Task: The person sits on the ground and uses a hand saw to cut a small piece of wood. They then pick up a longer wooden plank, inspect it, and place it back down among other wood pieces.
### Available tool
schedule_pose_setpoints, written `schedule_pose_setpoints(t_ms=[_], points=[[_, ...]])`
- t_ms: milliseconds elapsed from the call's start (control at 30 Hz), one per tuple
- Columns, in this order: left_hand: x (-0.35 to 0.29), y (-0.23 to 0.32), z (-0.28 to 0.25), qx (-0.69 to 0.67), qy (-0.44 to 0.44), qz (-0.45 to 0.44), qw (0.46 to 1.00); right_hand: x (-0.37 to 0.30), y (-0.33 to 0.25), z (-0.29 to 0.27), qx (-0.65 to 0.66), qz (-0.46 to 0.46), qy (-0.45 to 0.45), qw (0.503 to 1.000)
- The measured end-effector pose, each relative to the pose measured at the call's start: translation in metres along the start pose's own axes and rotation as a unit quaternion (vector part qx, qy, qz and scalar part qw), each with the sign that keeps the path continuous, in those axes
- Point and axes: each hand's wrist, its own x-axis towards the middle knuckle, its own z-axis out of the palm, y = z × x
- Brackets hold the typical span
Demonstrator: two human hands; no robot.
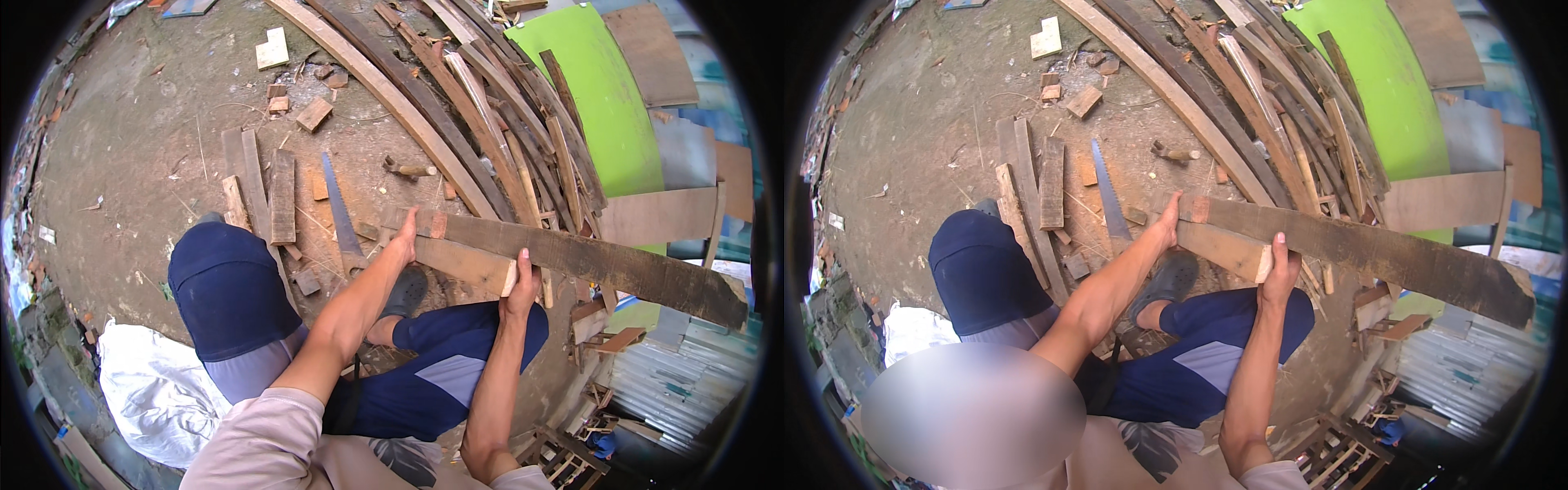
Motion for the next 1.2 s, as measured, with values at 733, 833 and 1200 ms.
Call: schedule_pose_setpoints(t_ms=[733, 833, 1200], points=[[-0.003, -0.015, 0.000, -0.025, -0.048, -0.007, 0.998, 0.014, -0.001, 0.005, 0.000, -0.033, 0.049, 0.998], [-0.006, -0.017, -0.003, -0.012, -0.035, -0.002, 0.999, 0.014, -0.002, 0.005, -0.018, -0.042, 0.048, 0.998], [0.018, -0.029, -0.010, -0.024, -0.001, -0.002, 1.000, 0.014, -0.005, 0.010, -0.059, -0.054, 0.045, 0.996]])
